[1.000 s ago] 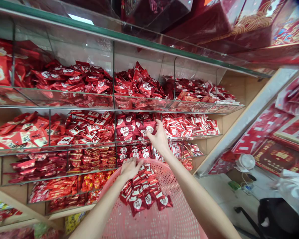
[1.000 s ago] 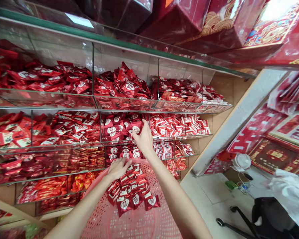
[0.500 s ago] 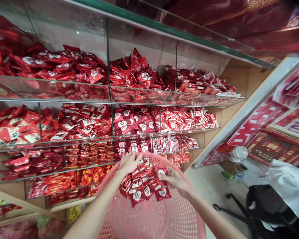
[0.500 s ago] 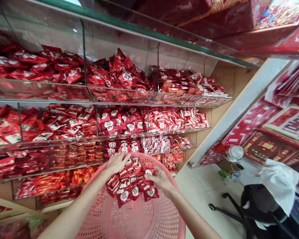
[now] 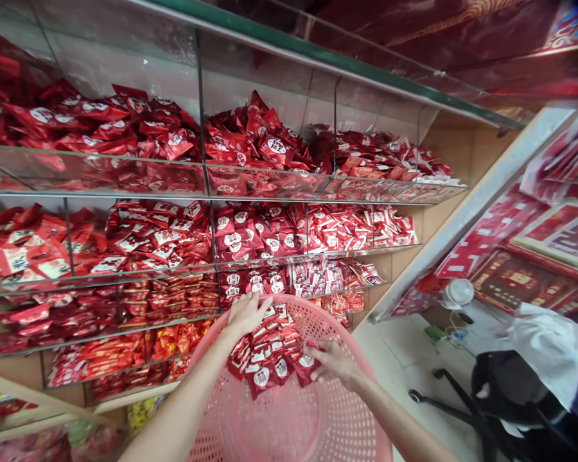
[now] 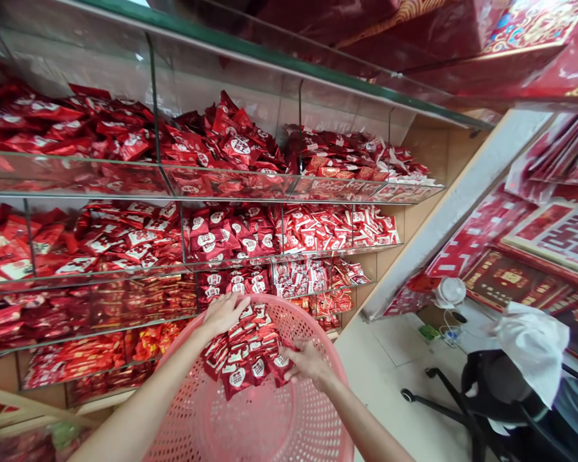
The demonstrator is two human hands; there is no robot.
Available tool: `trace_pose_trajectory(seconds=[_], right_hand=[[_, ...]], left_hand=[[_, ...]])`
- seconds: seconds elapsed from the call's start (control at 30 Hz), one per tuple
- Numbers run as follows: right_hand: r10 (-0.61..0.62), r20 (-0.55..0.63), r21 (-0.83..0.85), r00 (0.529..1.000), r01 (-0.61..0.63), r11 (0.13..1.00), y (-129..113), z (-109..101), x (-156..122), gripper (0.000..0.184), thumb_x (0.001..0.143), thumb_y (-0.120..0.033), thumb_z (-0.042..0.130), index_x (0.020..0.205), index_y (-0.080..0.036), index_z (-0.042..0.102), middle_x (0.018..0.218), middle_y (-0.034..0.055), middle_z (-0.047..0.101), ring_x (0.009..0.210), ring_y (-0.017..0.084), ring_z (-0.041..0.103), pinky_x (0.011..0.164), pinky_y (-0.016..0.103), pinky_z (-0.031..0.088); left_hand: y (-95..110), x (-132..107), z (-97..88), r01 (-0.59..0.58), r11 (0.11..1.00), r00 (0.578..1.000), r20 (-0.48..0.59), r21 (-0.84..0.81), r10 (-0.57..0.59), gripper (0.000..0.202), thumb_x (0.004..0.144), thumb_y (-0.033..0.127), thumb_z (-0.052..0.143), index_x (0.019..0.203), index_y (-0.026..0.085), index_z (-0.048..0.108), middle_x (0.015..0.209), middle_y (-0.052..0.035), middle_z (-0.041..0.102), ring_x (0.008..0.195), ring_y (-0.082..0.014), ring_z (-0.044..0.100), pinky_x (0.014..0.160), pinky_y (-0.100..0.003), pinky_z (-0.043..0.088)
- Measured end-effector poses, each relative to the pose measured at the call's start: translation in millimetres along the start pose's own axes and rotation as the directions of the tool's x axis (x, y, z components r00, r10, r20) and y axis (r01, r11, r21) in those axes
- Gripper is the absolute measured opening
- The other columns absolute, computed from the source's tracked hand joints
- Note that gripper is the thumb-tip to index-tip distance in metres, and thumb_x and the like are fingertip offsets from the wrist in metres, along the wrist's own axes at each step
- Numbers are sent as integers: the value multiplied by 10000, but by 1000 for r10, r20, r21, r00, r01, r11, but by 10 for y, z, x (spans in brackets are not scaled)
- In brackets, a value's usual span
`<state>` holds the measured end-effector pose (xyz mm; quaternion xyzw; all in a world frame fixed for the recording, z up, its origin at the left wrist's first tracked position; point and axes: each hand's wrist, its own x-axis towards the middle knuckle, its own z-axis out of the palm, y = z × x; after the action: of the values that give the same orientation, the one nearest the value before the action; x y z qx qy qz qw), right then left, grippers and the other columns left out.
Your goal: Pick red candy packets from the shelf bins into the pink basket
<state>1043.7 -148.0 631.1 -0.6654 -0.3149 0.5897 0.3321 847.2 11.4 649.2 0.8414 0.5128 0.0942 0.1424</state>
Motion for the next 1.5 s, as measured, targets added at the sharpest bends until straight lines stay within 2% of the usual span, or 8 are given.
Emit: trace_pose_trajectory(seconds=[0.2,0.37,0.7,0.87,1.07,1.27,1.4,1.5], right_hand=[[79,61,-318,995,-56,946,113,12,50,238,803,-386,551,806,-155,613,516,-18,595,390,75,536,346,142,356],[174,104,-302,979,-135,944,242,33,112,173,844,-288,452,793,-150,544,517,-7,587,424,106,574,370,165,410],[210,145,-288,967,-162,944,304,69,141,166,767,-319,555,784,-155,538,590,17,609,493,140,622,388,183,447],[137,-18,-579,990,-122,807,327,136,132,185,766,-296,539,639,-167,501,453,-21,512,340,109,499,353,197,391],[4,-60,-731,998,-47,681,296,182,98,213,752,-288,535,568,-189,490,434,-32,451,379,127,522,395,208,379],[-192,-64,-852,979,46,521,-176,146,-67,379,776,-332,506,431,-200,425,356,-9,405,410,141,505,454,242,360],[-548,87,-777,832,401,485,-969,128,-257,394,831,-378,452,490,-188,507,460,-8,523,464,113,484,488,230,359],[-819,4,-730,574,561,390,-1632,179,-287,183,828,-315,483,765,-186,596,760,10,653,671,130,575,640,243,417]], left_hand=[[2,8,3,5,1000,1000,4,-4,-5,747,838,674,84,1230,192,498,1236,-118,559,1128,-292,494,943,-437,324],[11,-1,-4,11,1000,1000,4,-3,-11,757,835,677,81,1236,185,494,1242,-123,553,1119,-291,498,945,-436,325],[-5,5,9,0,1000,1000,-1,1,0,783,823,694,69,1234,182,497,1255,-132,543,1139,-297,483,947,-431,316],[-8,12,10,-2,1000,1000,5,-1,2,764,828,687,84,1237,187,494,1256,-121,545,1142,-285,481,952,-418,318],[-5,3,4,-10,1000,1000,-9,2,10,746,840,667,86,1203,183,522,1223,-124,566,1113,-289,497,933,-428,333],[-7,-15,17,18,1000,1000,-8,-13,-18,745,839,668,113,1249,174,490,1262,-130,540,1148,-291,478,964,-436,312],[-5,-19,21,29,999,1000,-9,-14,-29,747,835,678,111,1251,183,486,1265,-132,537,1151,-293,481,963,-434,315],[-9,-20,27,20,1000,1000,-23,-15,-21,773,832,683,84,1238,171,497,1228,-139,561,1127,-296,498,946,-437,331]])
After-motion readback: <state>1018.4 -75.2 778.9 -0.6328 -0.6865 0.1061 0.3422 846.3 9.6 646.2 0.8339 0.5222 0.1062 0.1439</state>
